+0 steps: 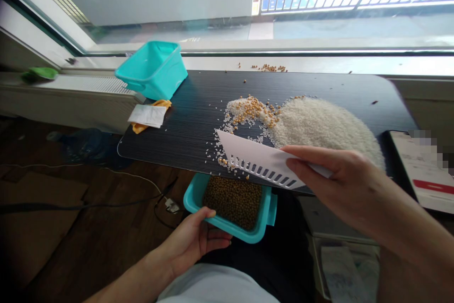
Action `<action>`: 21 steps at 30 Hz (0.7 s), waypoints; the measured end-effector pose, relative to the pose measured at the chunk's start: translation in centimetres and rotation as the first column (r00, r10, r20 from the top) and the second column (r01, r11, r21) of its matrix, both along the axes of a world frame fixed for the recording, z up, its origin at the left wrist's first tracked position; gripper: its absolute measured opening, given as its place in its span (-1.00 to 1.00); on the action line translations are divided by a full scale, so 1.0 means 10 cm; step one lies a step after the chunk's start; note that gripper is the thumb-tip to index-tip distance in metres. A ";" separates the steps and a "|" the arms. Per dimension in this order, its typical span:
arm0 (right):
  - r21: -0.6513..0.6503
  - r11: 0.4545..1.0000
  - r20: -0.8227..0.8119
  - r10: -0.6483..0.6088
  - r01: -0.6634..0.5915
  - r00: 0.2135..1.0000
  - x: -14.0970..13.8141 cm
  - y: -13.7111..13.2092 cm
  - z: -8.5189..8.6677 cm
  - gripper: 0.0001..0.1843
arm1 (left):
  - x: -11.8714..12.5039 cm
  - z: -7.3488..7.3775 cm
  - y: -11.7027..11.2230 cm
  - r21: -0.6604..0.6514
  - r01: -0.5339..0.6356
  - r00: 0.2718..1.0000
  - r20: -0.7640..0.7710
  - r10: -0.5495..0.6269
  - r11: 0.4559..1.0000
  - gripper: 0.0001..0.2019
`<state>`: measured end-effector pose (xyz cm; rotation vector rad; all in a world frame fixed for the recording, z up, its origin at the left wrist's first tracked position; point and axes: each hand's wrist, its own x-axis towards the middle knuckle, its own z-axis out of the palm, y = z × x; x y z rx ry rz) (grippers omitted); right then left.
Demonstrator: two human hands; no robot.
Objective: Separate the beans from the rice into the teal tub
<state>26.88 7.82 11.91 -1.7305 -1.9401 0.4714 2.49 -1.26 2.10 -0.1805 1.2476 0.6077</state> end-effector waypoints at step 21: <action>0.104 0.987 -0.033 0.127 -0.123 0.991 0.24 -0.31 -0.13 -0.76 | 0.02 -0.01 0.00 0.020 0.017 1.000 0.002 -0.017 1.000 -0.88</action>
